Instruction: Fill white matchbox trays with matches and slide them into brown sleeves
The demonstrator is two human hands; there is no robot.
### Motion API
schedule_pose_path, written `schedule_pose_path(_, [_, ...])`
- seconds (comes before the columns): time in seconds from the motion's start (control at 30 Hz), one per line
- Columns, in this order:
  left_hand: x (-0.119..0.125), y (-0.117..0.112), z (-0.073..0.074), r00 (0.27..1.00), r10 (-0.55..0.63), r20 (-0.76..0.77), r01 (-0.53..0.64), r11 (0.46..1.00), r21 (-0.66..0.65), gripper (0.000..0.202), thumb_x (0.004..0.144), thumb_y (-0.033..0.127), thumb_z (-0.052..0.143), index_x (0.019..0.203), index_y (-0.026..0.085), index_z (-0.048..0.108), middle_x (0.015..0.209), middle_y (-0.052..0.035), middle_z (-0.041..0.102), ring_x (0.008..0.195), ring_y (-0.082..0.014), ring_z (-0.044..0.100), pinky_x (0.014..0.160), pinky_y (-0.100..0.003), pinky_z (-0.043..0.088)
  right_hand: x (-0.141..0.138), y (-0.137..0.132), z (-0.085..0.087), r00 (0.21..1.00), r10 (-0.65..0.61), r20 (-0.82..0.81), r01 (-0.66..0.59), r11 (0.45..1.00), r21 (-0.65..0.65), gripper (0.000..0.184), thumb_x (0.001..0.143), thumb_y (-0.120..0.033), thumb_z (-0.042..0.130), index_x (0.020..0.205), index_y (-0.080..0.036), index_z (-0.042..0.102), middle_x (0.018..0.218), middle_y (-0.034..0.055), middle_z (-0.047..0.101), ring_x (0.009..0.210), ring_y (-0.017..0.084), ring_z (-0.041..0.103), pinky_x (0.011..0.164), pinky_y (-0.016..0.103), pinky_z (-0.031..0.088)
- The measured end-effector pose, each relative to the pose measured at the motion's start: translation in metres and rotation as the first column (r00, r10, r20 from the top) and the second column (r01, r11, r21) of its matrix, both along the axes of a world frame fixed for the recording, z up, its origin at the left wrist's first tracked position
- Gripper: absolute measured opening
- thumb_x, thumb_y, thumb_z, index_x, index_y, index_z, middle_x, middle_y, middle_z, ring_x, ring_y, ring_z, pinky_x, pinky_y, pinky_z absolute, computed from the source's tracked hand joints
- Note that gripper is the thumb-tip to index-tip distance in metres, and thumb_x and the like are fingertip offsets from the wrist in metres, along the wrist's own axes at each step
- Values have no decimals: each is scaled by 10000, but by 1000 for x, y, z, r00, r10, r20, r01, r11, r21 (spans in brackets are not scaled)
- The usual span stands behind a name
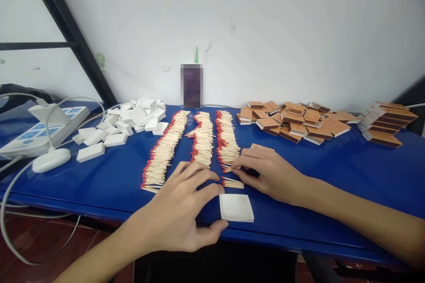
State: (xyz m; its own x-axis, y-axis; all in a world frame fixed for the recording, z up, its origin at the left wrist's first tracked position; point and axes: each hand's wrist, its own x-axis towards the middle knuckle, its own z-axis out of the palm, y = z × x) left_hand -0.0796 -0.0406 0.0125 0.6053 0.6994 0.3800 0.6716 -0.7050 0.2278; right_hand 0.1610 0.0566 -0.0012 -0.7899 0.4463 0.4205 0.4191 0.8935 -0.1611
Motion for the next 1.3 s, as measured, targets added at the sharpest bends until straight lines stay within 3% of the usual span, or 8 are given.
schedule_pose_path(0.83, [-1, 1, -1, 1000, -13, -3, 13, 1000, 2, 292, 860, 358, 661, 1109, 207, 643, 1162, -48, 651, 1128, -257, 548, 999, -447, 357, 0, -1, 4, 1000, 1, -2, -1, 998, -56, 105, 958, -158, 559, 870, -186, 609, 762, -6, 624, 727, 155, 562, 699, 303, 335])
schedule_pose_path(1.3, [-1, 1, -2, 1000, -8, -15, 7, 1000, -24, 295, 870, 374, 654, 1116, 211, 645, 1155, -58, 656, 1122, -267, 551, 1009, -458, 363, 2, 0, 0, 998, 57, -10, -56, 997, 47, 136, 997, -220, 548, 926, -193, 661, 853, 39, 683, 783, 181, 562, 725, 335, 354])
